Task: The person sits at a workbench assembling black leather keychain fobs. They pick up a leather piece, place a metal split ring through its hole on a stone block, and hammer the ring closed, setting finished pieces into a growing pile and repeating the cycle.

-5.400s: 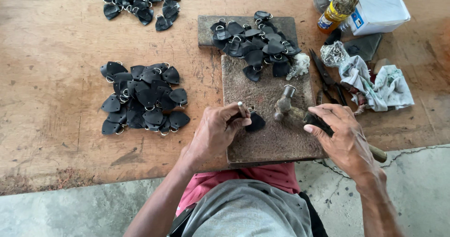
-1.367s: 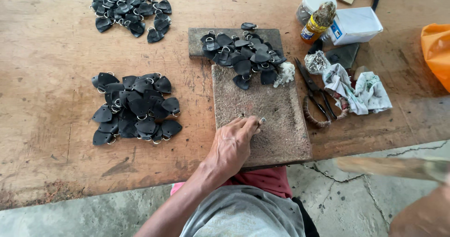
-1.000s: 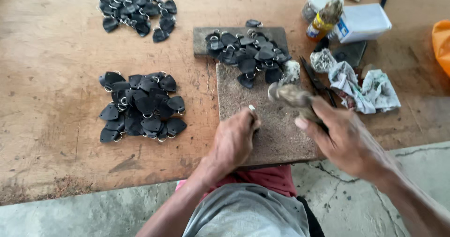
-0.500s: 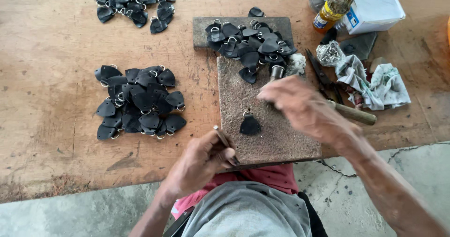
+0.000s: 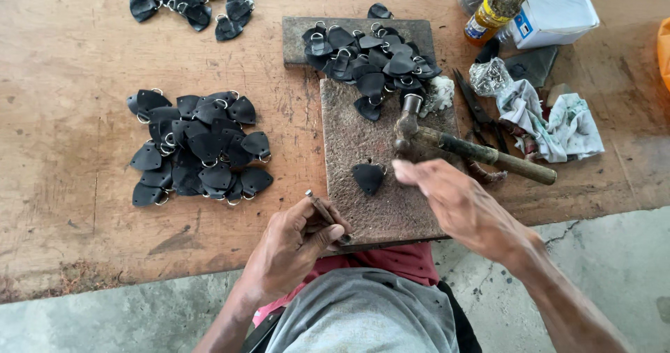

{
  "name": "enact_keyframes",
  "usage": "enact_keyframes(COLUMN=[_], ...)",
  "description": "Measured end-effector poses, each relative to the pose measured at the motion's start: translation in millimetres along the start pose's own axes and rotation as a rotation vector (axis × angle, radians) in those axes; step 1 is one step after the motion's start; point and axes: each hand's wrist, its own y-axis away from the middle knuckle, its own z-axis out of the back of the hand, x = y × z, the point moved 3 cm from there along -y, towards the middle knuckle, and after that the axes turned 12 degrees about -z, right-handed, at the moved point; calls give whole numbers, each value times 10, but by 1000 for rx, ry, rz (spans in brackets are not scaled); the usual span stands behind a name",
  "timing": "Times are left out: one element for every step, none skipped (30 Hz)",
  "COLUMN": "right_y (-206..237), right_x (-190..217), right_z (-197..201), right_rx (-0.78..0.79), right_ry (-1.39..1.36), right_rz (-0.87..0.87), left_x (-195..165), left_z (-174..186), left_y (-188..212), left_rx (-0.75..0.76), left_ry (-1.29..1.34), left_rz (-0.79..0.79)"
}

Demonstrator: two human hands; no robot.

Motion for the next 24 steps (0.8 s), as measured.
enact_keyframes(right_y=[71, 128, 176, 171, 137, 83, 8, -65, -130, -184, -221, -255, -277, -270, -248, -212, -159, -97, -34, 34, 101, 149, 194, 240], right_x=[-72, -144, -212, -221, -228, -225, -184, -129, -63, -24, 27, 77, 105, 142, 170, 188, 202, 200, 209, 209, 205, 226, 243, 276], right_z=[15, 17, 4, 12, 11, -6, -49, -95, -137, -165, -188, -203, -209, -220, -229, -249, -277, -297, -310, -322, -338, -328, -318, -328], right_rx=[78, 156, 235, 179, 119, 56, 32, 13, -2, -16, -26, -36, -45, -53, -60, -44, -27, -11, -11, -10, -10, -76, -141, -204], right_ry=[2, 5, 6, -13, -32, -52, -59, -68, -76, -50, -26, -1, 3, 8, 11, -40, -94, -147, -171, -196, -220, -142, -63, 16], right_rz=[-171, -344, -521, -496, -468, -436, -326, -214, -105, -103, -100, -96, -162, -231, -304, -395, -488, -579, -594, -608, -620, -504, -388, -271], left_x=[0, 20, 39, 53, 45, 38, 27, 44, 66, 89, 86, 86, 84, 93, 105, 116, 122, 125, 124, 122, 115, 101, 86, 68], left_z=[7, 10, 8, -3, -24, -52, -73, -82, -97, -115, -138, -152, -153, -153, -156, -160, -163, -159, -151, -151, -148, -139, -132, -114], left_y=[-1, -6, -15, -25, -54, -98, -139, -179, -233, -275, -312, -349, -385, -397, -402, -409, -412, -424, -435, -444, -462, -477, -499, -528], left_rx=[4, 1, 1, 4, -5, -15, -26, -65, -104, -143, -160, -179, -196, -205, -211, -216, -220, -223, -228, -221, -213, -206, -185, -164], left_ry=[5, 38, 70, 100, 117, 130, 141, 121, 105, 91, 87, 83, 78, 63, 49, 35, 33, 30, 26, 51, 76, 101, 29, -42], left_rz=[-22, 24, 74, 122, 83, 42, 1, 43, 88, 135, 91, 46, -5, -20, -31, -42, -75, -111, -147, -178, -211, -244, -252, -259])
